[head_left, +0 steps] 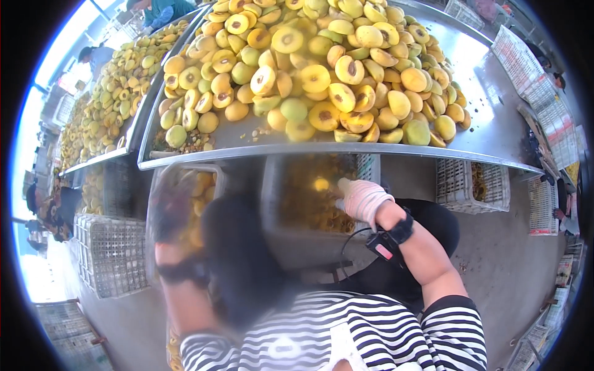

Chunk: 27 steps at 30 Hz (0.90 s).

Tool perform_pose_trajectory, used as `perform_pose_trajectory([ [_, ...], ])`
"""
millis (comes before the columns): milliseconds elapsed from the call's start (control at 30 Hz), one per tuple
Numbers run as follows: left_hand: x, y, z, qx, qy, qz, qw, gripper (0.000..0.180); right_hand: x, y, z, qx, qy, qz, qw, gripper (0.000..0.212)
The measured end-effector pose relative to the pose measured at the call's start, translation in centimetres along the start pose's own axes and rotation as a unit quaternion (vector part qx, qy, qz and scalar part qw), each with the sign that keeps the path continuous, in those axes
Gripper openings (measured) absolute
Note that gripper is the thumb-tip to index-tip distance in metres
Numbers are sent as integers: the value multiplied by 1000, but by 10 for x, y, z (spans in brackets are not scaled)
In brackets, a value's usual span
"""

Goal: The person is removing pits from apricots using a small handheld tool, tossing the pitted fruit into a plastic container and the stones into a separate area on the table.

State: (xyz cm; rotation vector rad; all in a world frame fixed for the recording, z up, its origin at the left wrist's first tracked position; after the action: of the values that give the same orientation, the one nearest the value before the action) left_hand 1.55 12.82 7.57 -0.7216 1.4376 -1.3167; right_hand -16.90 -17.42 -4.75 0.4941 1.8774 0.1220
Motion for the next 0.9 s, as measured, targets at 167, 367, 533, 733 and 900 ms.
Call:
perform_pose_trajectory([
  [167,166,21,53,263,137,254,921,58,-16,-30,-22,86,-2,-55,995,21],
  [367,227,37,75,63,186,371,908,57,15,-46,-10,64,83,-186,977,20],
  [533,248,68,89,60,142,302,941,61,-1,-38,-27,89,-11,-110,990,27],
  [733,191,56,34,174,101,-159,966,62,-22,-5,-24,3,-233,407,883,34],
  [900,182,-34,-28,-48,332,-521,785,47,-71,25,-23,-1,-204,586,784,34],
])
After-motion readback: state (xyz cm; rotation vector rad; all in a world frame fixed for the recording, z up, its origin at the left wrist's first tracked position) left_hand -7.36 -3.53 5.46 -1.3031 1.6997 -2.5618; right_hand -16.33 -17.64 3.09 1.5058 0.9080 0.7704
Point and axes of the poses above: each hand's wrist, its own z-axis towards the middle knuckle, its own x-axis out of the palm, y = z × x, the point moved 3 cm from there along z, towards the middle knuckle, and after that the axes turned 9 degrees about -z, right-handed, at the moved point
